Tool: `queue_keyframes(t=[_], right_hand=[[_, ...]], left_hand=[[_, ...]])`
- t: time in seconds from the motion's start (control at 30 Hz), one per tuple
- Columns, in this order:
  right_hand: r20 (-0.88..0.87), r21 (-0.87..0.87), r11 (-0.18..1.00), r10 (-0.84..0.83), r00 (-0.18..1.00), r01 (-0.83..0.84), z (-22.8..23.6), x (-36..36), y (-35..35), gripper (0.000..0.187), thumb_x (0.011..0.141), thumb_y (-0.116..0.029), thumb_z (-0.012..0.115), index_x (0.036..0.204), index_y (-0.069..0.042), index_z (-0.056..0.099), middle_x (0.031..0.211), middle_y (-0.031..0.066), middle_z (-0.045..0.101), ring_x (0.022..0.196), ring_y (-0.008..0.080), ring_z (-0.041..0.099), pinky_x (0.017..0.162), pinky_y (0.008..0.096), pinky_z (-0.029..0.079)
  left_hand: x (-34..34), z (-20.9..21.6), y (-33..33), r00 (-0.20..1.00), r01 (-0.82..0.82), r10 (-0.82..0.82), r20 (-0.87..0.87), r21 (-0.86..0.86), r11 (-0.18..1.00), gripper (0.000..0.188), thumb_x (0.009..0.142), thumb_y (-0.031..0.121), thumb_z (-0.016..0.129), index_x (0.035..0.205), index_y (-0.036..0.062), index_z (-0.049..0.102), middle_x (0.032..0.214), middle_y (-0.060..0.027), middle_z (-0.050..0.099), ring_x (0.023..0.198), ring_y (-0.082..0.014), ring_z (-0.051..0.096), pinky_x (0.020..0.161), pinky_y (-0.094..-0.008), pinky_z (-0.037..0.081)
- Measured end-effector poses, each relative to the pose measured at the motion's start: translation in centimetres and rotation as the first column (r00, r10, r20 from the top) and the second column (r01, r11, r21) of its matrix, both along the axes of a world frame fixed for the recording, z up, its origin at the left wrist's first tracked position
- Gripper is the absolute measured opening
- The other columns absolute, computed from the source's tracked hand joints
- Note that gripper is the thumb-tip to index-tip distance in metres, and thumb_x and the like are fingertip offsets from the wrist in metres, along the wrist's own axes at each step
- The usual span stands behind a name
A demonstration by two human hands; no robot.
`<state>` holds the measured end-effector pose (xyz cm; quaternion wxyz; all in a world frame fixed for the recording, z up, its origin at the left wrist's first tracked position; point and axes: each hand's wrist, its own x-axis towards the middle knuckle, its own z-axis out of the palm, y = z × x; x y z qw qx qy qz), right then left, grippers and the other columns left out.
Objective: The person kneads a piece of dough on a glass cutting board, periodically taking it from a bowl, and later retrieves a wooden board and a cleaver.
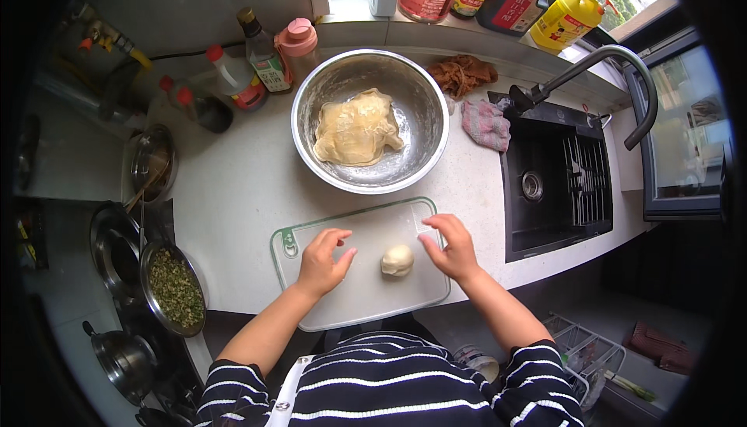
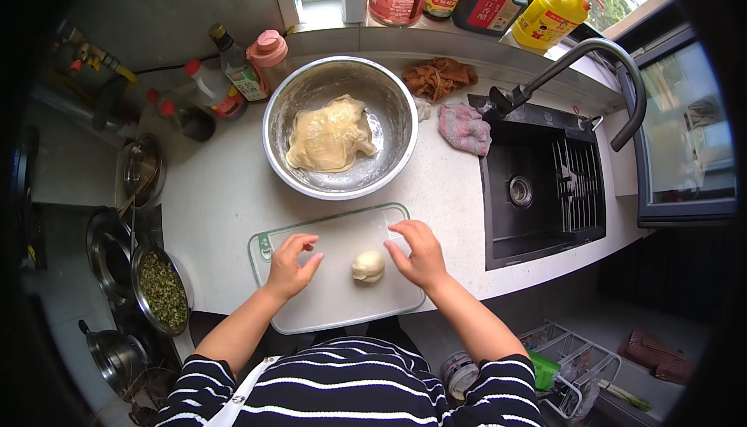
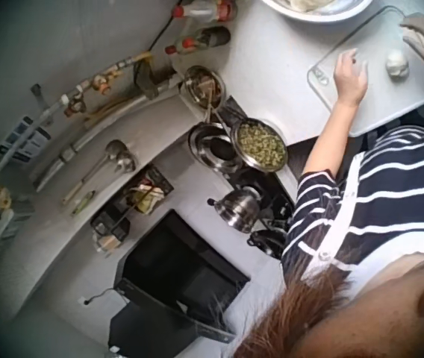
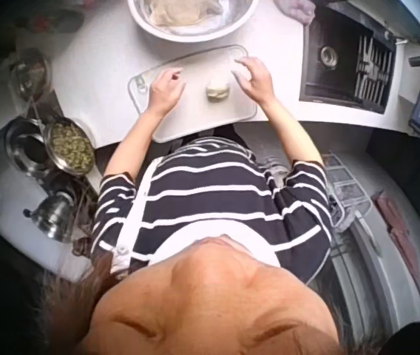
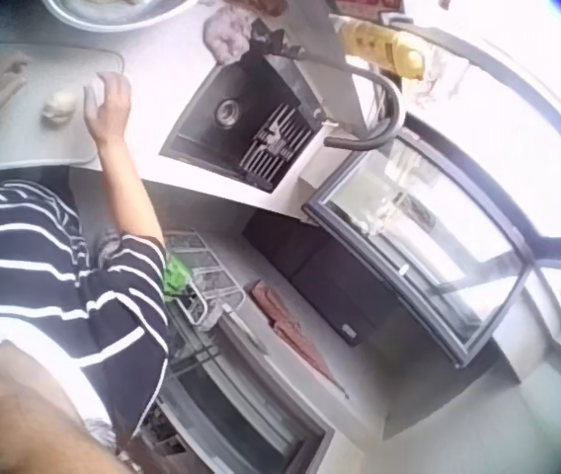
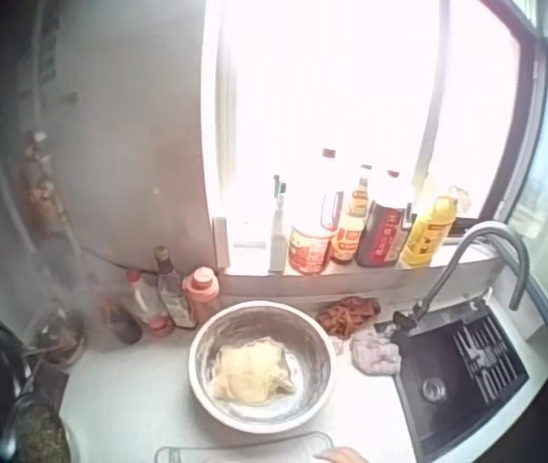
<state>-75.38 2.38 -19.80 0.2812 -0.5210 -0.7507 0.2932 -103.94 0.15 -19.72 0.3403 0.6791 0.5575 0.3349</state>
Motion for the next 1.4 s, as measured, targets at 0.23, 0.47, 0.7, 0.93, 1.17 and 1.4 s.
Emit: queue_keyframes(t=[0.23, 0.47, 0.7, 0.93, 1.17, 1.4], right_hand=[[0.121, -0.154, 0.984, -0.067, 0.990, 0.086, -2.4, -6.3, -5.9, 0.063, 0.073, -0.022, 0.077, 0.126, -0.005, 0.049, 0.118, 0.0187, 0.055, 0.109, 0.0380, 0.051, 0.092, 0.0431, 0.044], [-0.166, 0.107, 0.994, -0.011, 0.986, 0.029, 3.0, -11.2, -6.2, 0.031, 0.076, -0.002, 0.067, 0.107, -0.005, 0.063, 0.105, 0.0137, 0.061, 0.096, 0.0337, 0.057, 0.083, 0.0376, 0.048], [-0.123, -0.121, 0.897, -0.438, 0.891, 0.424, -5.3, -8.0, -4.3, 0.040, 0.086, -0.020, 0.063, 0.119, 0.002, 0.059, 0.105, 0.0172, 0.061, 0.099, 0.0320, 0.058, 0.088, 0.0389, 0.046], [-0.488, -0.767, 0.616, -0.740, 0.463, 0.177, -2.9, -12.2, -4.3, 0.052, 0.092, -0.045, 0.058, 0.117, 0.000, 0.054, 0.097, 0.0149, 0.063, 0.089, 0.0258, 0.063, 0.082, 0.0364, 0.051], [-0.746, -0.666, 0.698, -0.625, 0.230, -0.261, 3.7, -10.0, -4.7, 0.046, 0.088, -0.034, 0.067, 0.121, -0.005, 0.053, 0.117, 0.0148, 0.059, 0.103, 0.0288, 0.060, 0.093, 0.0402, 0.048], [-0.056, 0.147, 0.972, -0.178, 0.982, 0.184, 5.6, -14.1, -6.3, 0.071, 0.094, -0.055, 0.043, 0.148, -0.010, 0.031, 0.155, 0.0254, 0.014, 0.142, 0.0456, 0.012, 0.112, 0.0572, 0.011]], left_hand=[[4.3, -5.4, -6.2, 0.797, 0.011, 0.443, 0.412, -0.742, 0.670, 0.043, 0.091, 0.028, 0.065, 0.124, 0.0023, 0.055, 0.108, -0.0115, 0.063, 0.090, -0.0151, 0.063, 0.079, -0.0274, 0.051], [4.2, -3.1, -2.0, 0.353, 0.352, 0.669, 0.654, -0.756, 0.553, 0.057, 0.096, 0.046, 0.052, 0.138, 0.0099, 0.040, 0.119, -0.0061, 0.059, 0.107, -0.0225, 0.057, 0.093, -0.0453, 0.044], [5.2, -3.3, -1.7, 0.640, 0.042, 0.655, 0.402, -0.870, 0.492, 0.047, 0.098, 0.036, 0.050, 0.137, 0.0117, 0.042, 0.124, -0.0065, 0.057, 0.110, -0.0230, 0.056, 0.103, -0.0549, 0.030], [4.6, -2.1, -3.6, 0.746, 0.054, 0.408, 0.526, -0.658, 0.751, 0.046, 0.101, 0.041, 0.045, 0.133, 0.0078, 0.051, 0.129, -0.0063, 0.053, 0.118, -0.0196, 0.051, 0.097, -0.0374, 0.040], [3.2, 6.2, -3.9, 0.517, 0.027, 0.550, 0.656, -0.654, 0.756, 0.075, 0.094, 0.062, 0.040, 0.145, 0.0071, 0.036, 0.135, -0.0114, 0.049, 0.120, -0.0226, 0.050, 0.100, -0.0383, 0.041], [4.0, 8.4, -4.8, 0.354, 0.209, 0.489, 0.797, -0.577, 0.789, 0.072, 0.089, 0.066, 0.047, 0.116, -0.0003, 0.053, 0.112, -0.0120, 0.059, 0.104, -0.0216, 0.060, 0.092, -0.0343, 0.048]])
